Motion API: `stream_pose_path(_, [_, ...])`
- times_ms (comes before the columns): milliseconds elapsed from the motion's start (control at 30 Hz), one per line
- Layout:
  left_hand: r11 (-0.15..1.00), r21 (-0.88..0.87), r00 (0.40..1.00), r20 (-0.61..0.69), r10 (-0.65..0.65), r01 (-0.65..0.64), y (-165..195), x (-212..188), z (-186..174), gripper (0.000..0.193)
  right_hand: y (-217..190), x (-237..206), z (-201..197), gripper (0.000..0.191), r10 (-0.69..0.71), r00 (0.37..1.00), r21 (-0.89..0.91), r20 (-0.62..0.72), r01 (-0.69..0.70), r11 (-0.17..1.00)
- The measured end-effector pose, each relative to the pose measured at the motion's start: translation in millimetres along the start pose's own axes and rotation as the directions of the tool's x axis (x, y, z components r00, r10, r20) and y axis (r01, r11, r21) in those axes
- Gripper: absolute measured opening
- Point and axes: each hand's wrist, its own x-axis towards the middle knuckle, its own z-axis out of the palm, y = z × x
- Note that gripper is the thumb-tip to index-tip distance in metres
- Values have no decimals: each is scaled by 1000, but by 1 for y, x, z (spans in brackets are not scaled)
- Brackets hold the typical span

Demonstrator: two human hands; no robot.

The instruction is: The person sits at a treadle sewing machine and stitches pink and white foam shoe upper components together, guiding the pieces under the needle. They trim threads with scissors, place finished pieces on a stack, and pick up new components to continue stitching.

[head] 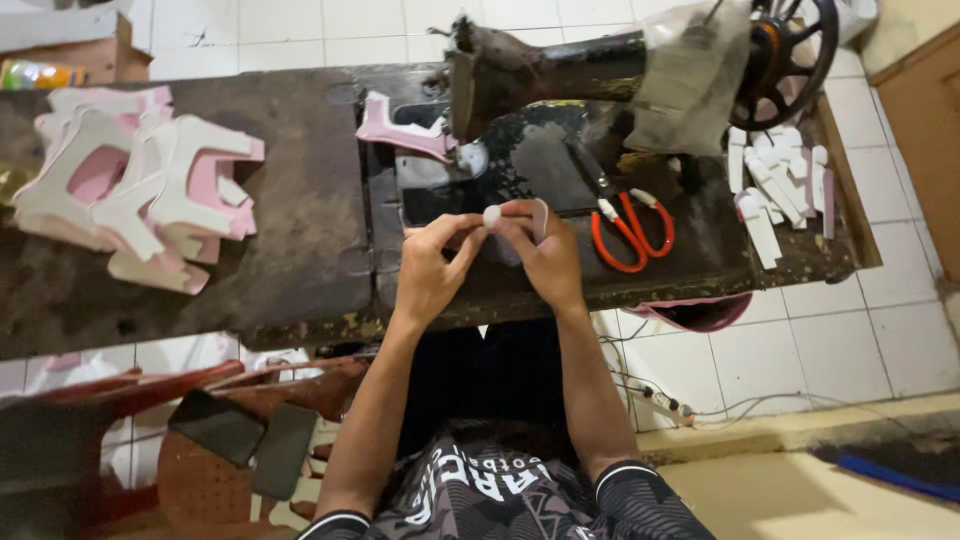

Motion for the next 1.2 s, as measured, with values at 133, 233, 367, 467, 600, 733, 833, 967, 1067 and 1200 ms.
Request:
stream_pose_path(133, [999,-39,1000,-10,-9,9,-4,-1,-2,12,-6,-2,1,17,-26,999,-10,47,26,1000])
stream_pose_path(233, [998,-50,1000,-13,-22,22,-6,-2,-4,12,-9,-4,3,15,16,998,-57,55,-13,998])
stream_pose_path(367, [999,-39,999,-33,5,-6,-7,-2,-5,15,-12,-4,2,17,-5,993,-45,114,10,999])
stream_pose_path(467, [998,-70,999,-33,-7,5,-9,-3,-4,15,-13,-3,1,15,2,990,-25,140,1,1000])
stream_pose_path(600, [997,-60,999,-13,-46,46,-13,-7,-1,15,-10,-4,-1,15,11,996,-132,88,1,991])
stream_pose_path(733, [1000,-22,1000,-7,-2,2,-16,-6,1,14,-3,-3,-5,16,50,995,-191,82,-34,981])
stream_pose_path(833, [1000,-19,1000,1,7,-7,-18,-4,2,15,3,-3,-6,15,91,995,-161,46,-82,984])
stream_pose_path(967, [997,31,998,8,64,-64,-17,-3,-1,15,3,-4,-5,15,157,987,-168,19,-152,974])
stream_pose_path(1067, [1000,-20,1000,26,-12,12,-14,0,-3,15,-1,-4,-2,14,140,990,-182,17,-134,974])
stream_pose_path(1200, [991,-76,994,-7,-111,110,-11,2,-6,13,-5,1,3,14,174,984,-127,34,-169,977])
